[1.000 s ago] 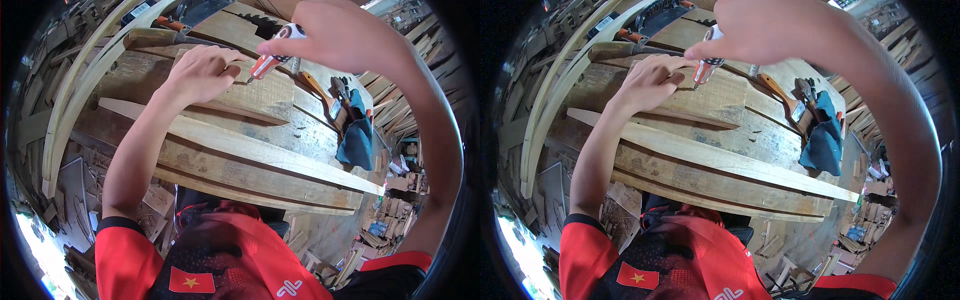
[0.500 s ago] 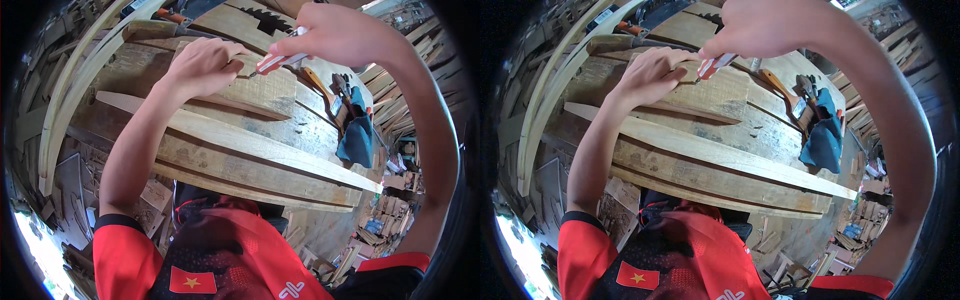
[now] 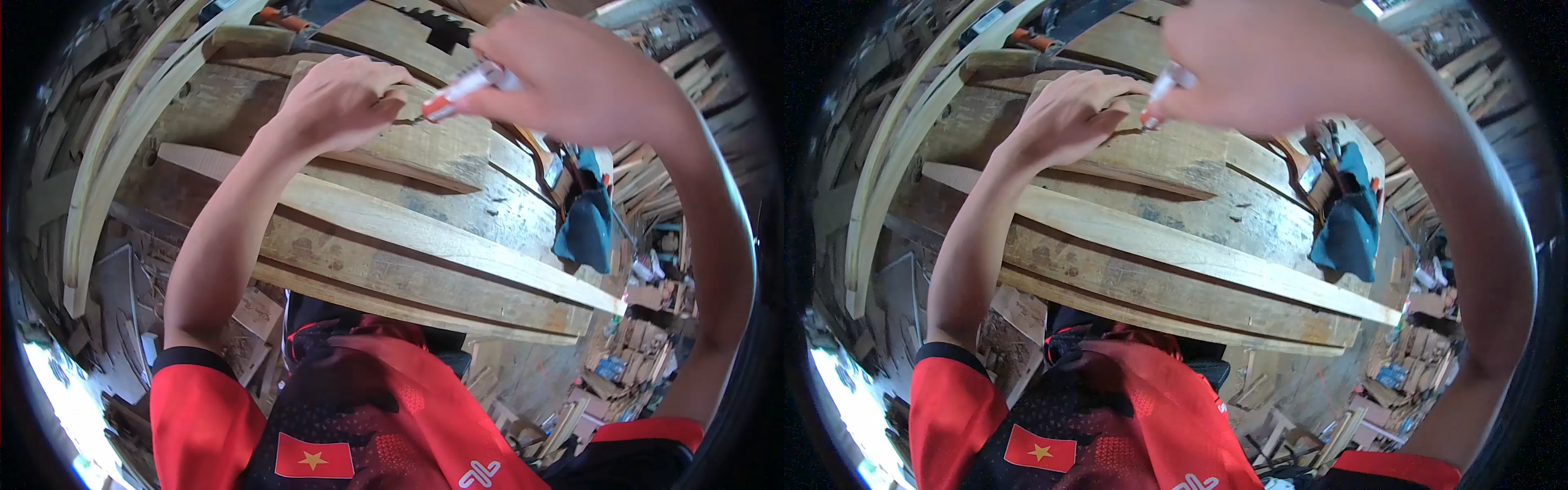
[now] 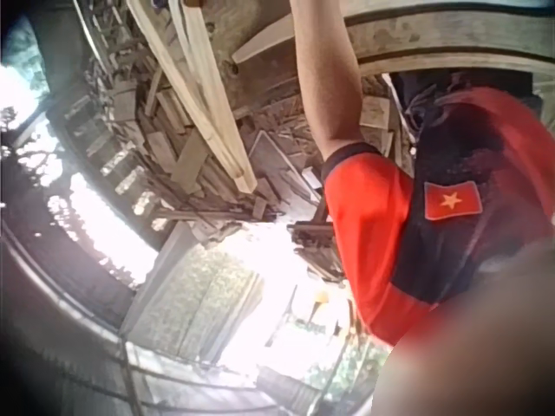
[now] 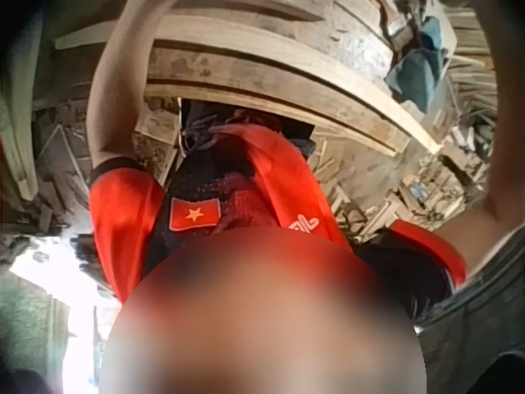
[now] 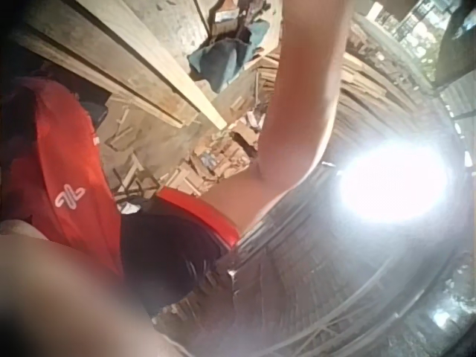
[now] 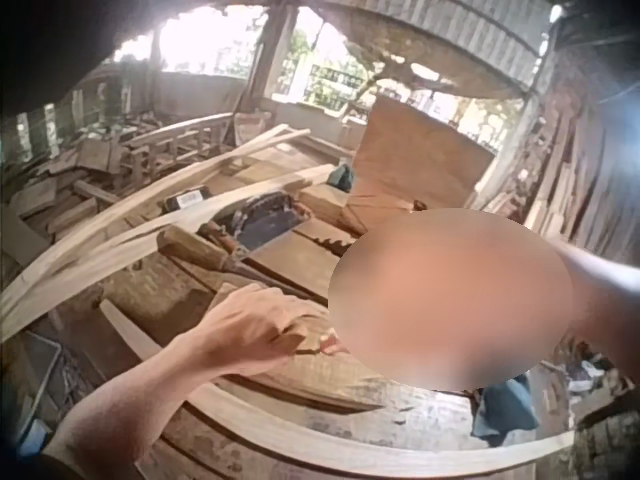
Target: The recorder is seen screwing a screw into a piece of wood using a screwdriver and then using an adjustable wrench.
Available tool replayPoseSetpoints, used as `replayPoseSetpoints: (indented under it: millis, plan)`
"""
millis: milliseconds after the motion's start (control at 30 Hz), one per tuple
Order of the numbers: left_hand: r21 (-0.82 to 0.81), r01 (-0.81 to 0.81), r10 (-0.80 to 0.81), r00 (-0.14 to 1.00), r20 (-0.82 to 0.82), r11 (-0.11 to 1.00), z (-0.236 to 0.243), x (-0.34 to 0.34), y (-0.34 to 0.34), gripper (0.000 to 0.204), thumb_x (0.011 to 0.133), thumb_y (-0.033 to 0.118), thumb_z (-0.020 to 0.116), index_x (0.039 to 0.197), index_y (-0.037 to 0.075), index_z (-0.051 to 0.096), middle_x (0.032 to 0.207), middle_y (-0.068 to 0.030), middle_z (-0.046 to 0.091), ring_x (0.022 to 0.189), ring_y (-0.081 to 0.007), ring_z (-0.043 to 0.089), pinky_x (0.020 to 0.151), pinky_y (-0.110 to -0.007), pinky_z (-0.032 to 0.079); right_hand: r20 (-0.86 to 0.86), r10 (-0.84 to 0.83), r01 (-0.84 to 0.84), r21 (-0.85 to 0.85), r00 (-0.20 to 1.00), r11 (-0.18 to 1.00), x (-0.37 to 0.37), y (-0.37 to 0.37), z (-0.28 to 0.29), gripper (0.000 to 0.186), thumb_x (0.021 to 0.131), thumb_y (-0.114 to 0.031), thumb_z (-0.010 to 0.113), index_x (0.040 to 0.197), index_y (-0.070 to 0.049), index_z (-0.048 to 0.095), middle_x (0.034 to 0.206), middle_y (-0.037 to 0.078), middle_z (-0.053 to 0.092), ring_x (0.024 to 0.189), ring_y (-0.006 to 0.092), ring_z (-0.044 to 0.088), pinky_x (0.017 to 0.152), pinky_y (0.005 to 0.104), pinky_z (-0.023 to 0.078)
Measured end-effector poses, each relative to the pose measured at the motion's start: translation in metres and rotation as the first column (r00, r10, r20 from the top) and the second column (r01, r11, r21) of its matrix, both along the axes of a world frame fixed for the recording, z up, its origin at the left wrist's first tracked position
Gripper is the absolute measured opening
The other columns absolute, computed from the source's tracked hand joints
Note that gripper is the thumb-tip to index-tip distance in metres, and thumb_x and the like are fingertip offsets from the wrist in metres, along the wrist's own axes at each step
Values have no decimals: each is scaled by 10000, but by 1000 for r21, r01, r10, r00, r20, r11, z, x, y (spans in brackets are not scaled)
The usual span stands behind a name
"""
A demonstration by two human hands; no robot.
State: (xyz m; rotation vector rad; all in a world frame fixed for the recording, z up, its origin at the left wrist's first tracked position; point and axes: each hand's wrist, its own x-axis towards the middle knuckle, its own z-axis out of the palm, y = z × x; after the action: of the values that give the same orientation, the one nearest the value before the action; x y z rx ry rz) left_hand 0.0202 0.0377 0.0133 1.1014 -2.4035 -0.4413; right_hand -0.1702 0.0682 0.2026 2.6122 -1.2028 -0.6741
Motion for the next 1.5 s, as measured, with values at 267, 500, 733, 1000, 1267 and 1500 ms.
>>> replayPoseSetpoints:
  millis: [267,500,733,1000,1267,1500]
  plan:
    - [-54,17,-26,985,-172,998,-11,7,-5,330,976,234,521,1239,133,692,1062,-170,736,1050,-373,677,925,-468,521,-299,-247,342,324,922,882,33,-8,29,499,983,-487,640,1024,10,652,746,207,662,771,360,712,677,486,543]
    - [-268,-3,-57,975,-217,964,-19,5,-3,273,932,215,565,1120,99,726,971,-152,742,942,-352,697,871,-470,537,-427,469,-509,26,773,861,5,-6,8,440,996,-447,625,1023,-8,604,825,92,676,689,284,714,542,426,530]
    - [11,-30,31,999,-30,999,2,0,6,409,918,204,562,1315,136,631,1265,-131,695,1191,-330,634,1068,-446,462,-43,-106,111,174,993,978,25,-34,9,503,940,-513,681,963,-10,698,786,156,704,761,337,710,771,418,552]
    - [-16,18,-19,997,-80,1000,-4,8,0,359,904,204,587,1226,62,656,1207,-152,709,1135,-328,652,1013,-446,477,-83,225,-224,11,971,974,8,-13,4,507,900,-460,722,1124,-13,637,900,83,650,830,235,675,673,412,497]
    - [-87,3,-12,995,-96,996,-1,-1,0,355,894,205,585,1218,90,675,1144,-154,718,1065,-325,663,942,-432,485,-352,89,45,353,932,935,29,-31,11,498,920,-466,713,1130,-21,638,897,70,689,719,211,700,622,319,512]
    - [52,2,-5,999,54,999,4,6,1,382,868,179,560,1224,95,669,1059,-166,715,1035,-353,661,998,-450,478,-375,-314,404,190,872,895,42,-46,4,616,905,-577,718,1202,-41,655,960,67,688,853,209,704,698,379,518]
